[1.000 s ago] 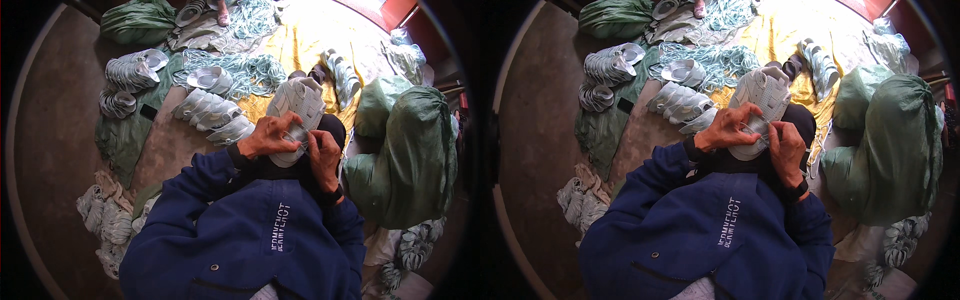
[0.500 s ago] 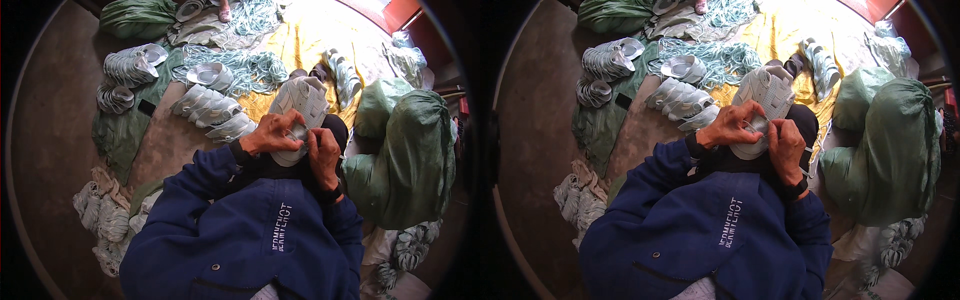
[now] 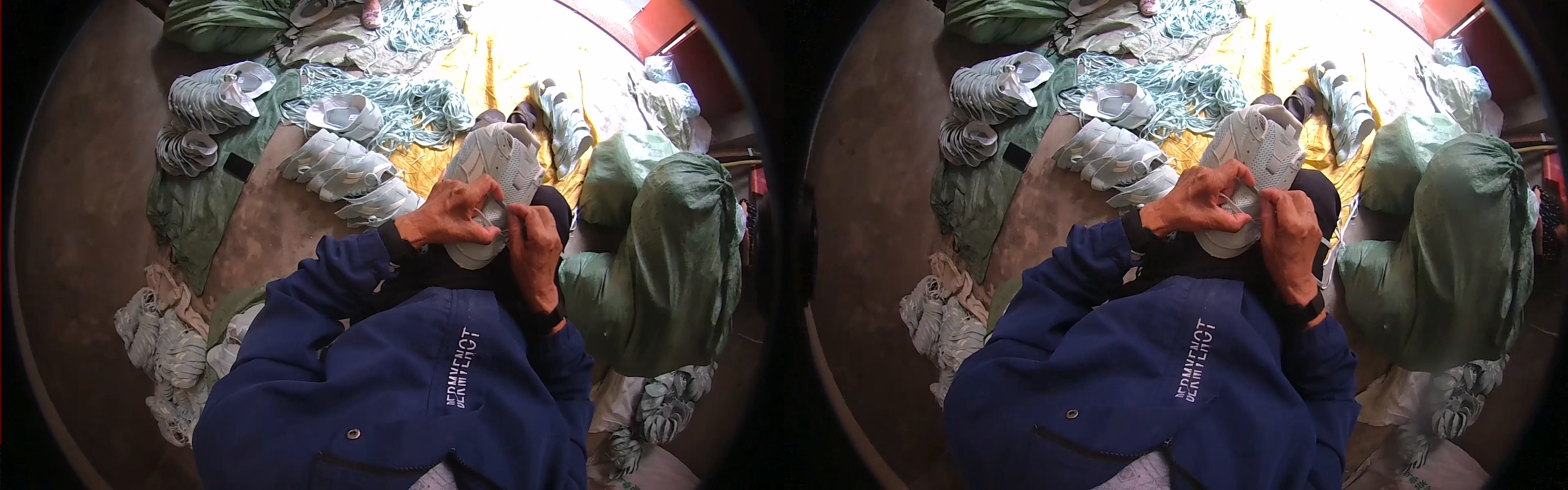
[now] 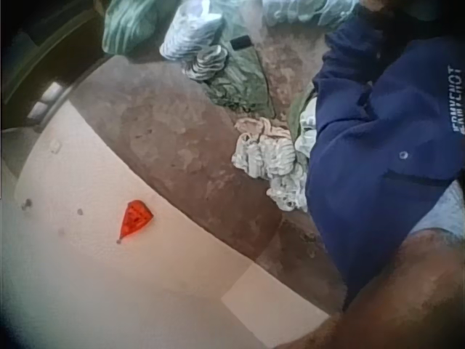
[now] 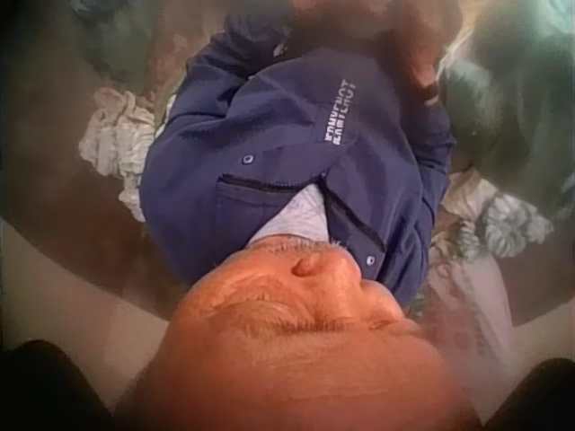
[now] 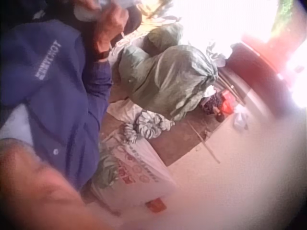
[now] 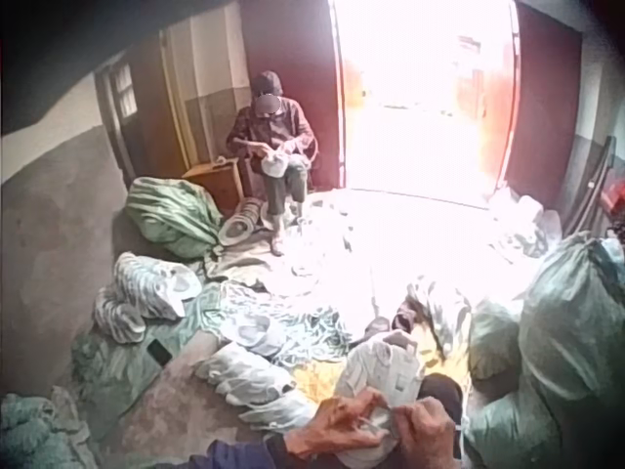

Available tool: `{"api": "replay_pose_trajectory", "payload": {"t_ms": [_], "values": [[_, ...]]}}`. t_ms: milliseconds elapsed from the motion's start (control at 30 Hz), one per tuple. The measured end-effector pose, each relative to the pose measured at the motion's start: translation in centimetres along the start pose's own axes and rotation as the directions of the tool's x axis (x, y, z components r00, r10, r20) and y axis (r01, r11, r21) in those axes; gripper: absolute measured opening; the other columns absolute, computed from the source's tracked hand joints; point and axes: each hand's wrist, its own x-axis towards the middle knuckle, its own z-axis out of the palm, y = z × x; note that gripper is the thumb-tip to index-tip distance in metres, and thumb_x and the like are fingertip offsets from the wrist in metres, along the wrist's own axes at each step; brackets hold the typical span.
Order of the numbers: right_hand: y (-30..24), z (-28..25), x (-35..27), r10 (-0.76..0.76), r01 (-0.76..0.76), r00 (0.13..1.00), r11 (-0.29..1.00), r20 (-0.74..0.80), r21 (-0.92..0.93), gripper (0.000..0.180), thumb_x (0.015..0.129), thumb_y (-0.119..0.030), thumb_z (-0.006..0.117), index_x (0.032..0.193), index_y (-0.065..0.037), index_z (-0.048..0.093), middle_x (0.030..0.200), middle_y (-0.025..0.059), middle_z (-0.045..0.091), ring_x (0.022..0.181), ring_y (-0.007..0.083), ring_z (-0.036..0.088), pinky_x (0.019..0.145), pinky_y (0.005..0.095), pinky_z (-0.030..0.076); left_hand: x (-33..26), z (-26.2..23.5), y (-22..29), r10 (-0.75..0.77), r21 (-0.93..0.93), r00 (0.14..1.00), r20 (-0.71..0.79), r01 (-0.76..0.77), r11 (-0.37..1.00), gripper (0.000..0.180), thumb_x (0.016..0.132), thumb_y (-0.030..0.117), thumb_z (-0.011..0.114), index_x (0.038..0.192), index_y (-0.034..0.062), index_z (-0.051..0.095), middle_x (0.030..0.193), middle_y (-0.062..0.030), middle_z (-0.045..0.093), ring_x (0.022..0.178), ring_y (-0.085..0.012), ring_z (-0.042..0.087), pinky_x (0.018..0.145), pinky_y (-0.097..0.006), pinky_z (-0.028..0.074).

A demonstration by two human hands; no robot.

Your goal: Threading and tying laces on white shoe uppers.

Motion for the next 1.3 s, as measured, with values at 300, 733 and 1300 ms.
{"api": "replay_pose_trajectory", "payload": {"t_ms": [300, 733, 1300], "values": [[-0.1, 0.9, 0.3, 0.004, 0.0, 0.999, 0.997, -0.046, 0.078, 0.014, 0.076, 0.002, 0.065, 0.088, -0.003, 0.06, 0.078, 0.0103, 0.061, 0.075, 0.0276, 0.059, 0.065, 0.0372, 0.046, 0.0, 0.4, -0.3, -0.032, 0.048, 0.999, 0.019, 0.031, 0.998, 0.05, 0.063, 0.024, 0.076, 0.105, 0.0095, 0.053, 0.06, -0.0013, 0.047, 0.053, -0.016, 0.051, 0.051, -0.03, 0.038], [-0.6, -0.4, 1.2, -0.189, 0.189, 0.982, 0.979, 0.011, -0.081, 0.05, 0.07, 0.005, 0.066, 0.118, -0.003, 0.054, 0.093, 0.0075, 0.067, 0.089, 0.0249, 0.061, 0.077, 0.0364, 0.047, -1.3, 0.5, 0.1, -0.113, 0.058, 0.985, -0.129, 0.121, 0.991, 0.062, 0.058, 0.035, 0.083, 0.101, 0.0087, 0.047, 0.07, -0.0074, 0.056, 0.065, -0.0234, 0.061, 0.059, -0.034, 0.047], [-1.4, 0.0, 3.2, -0.337, 0.378, 0.918, 0.905, 0.21, -0.198, 0.039, 0.075, 0.0, 0.066, 0.112, -0.005, 0.056, 0.089, 0.0047, 0.067, 0.085, 0.0251, 0.061, 0.074, 0.0347, 0.047, -1.6, 0.7, 0.0, -0.162, 0.048, 0.974, -0.156, 0.172, 0.984, 0.06, 0.056, 0.044, 0.081, 0.09, 0.0087, 0.046, 0.07, -0.0127, 0.059, 0.068, -0.03, 0.062, 0.059, -0.037, 0.045]]}}
